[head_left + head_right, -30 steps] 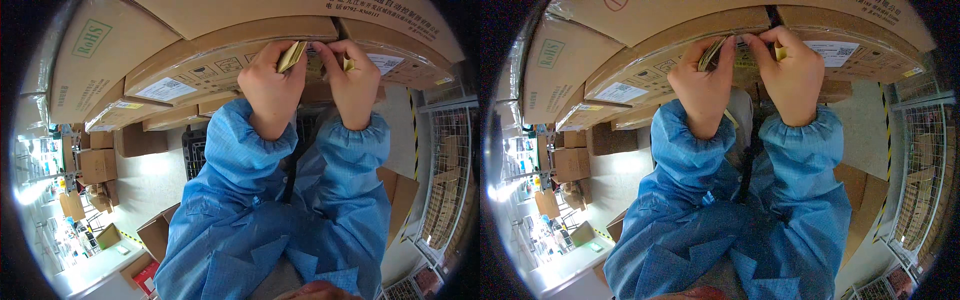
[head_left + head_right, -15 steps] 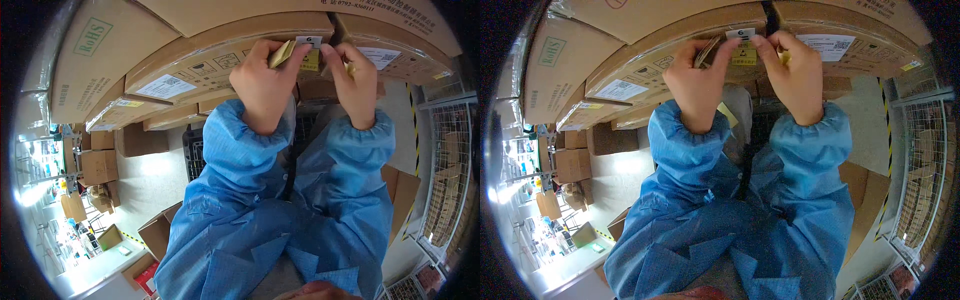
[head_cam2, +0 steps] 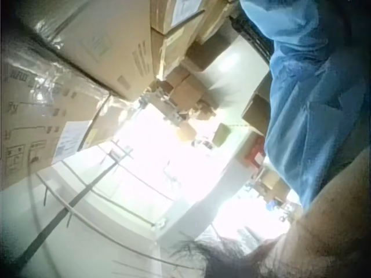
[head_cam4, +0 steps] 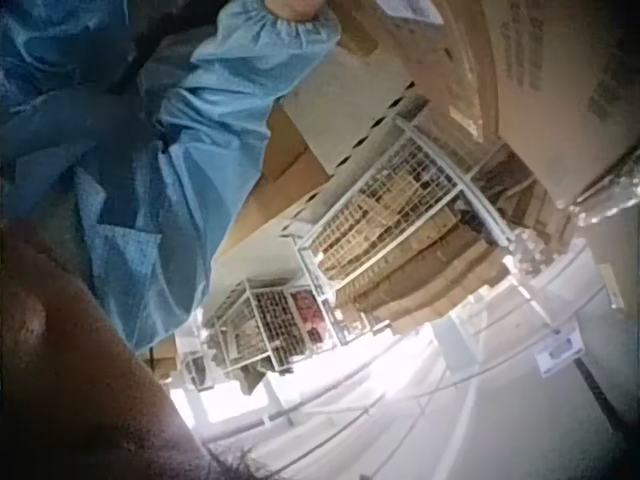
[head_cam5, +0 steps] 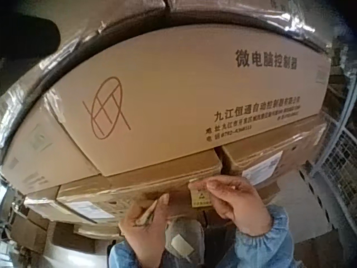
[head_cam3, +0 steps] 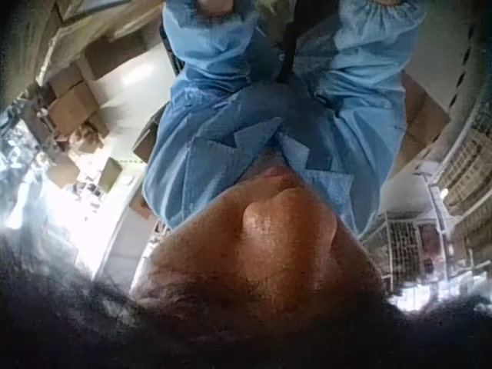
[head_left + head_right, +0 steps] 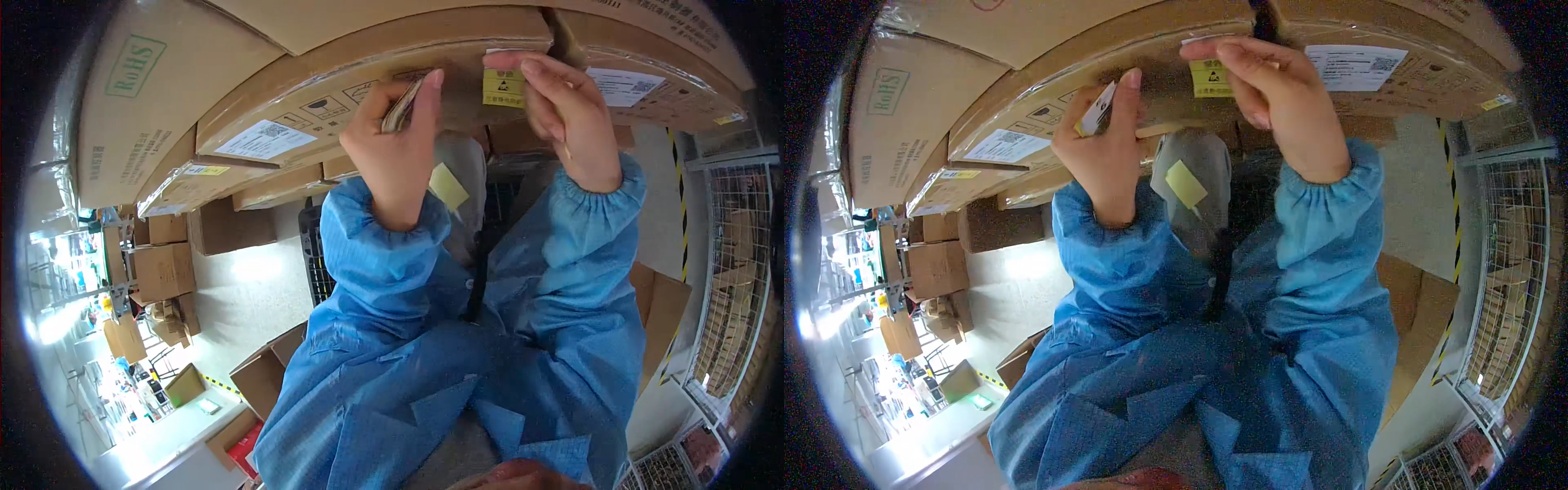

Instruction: Apply adhesive labels to tags and then attach the tags to stacked cardboard boxes.

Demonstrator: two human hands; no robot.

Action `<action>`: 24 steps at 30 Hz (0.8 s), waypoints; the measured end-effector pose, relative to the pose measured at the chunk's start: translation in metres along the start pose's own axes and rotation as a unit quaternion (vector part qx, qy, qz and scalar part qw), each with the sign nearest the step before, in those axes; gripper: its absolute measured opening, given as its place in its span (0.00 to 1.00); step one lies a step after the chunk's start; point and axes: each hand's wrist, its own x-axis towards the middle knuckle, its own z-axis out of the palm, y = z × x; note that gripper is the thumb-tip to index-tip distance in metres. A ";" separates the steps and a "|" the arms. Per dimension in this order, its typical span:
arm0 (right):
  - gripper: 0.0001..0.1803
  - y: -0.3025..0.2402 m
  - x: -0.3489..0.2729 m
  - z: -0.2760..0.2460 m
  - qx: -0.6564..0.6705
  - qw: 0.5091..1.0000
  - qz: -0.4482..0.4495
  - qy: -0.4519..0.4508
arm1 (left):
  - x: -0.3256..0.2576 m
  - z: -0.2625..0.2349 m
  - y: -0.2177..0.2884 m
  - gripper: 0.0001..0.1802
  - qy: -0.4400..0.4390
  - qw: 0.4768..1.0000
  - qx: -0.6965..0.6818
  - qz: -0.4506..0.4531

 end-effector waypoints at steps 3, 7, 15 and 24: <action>0.20 0.003 0.000 -0.006 -0.007 1.000 0.016 -0.006 | -0.003 -0.009 -0.010 0.11 -0.013 0.998 -0.046 -0.039; 0.21 0.050 -0.006 -0.017 -0.046 0.996 0.081 -0.015 | -0.007 -0.013 -0.017 0.11 -0.017 0.997 -0.053 -0.044; 0.22 0.008 -0.009 -0.017 0.036 0.990 0.025 -0.135 | -0.034 -0.038 -0.046 0.09 -0.091 0.991 0.058 -0.078; 0.20 0.023 -0.008 -0.016 0.016 0.998 0.028 -0.058 | -0.054 -0.038 -0.094 0.24 -0.234 0.916 0.326 0.010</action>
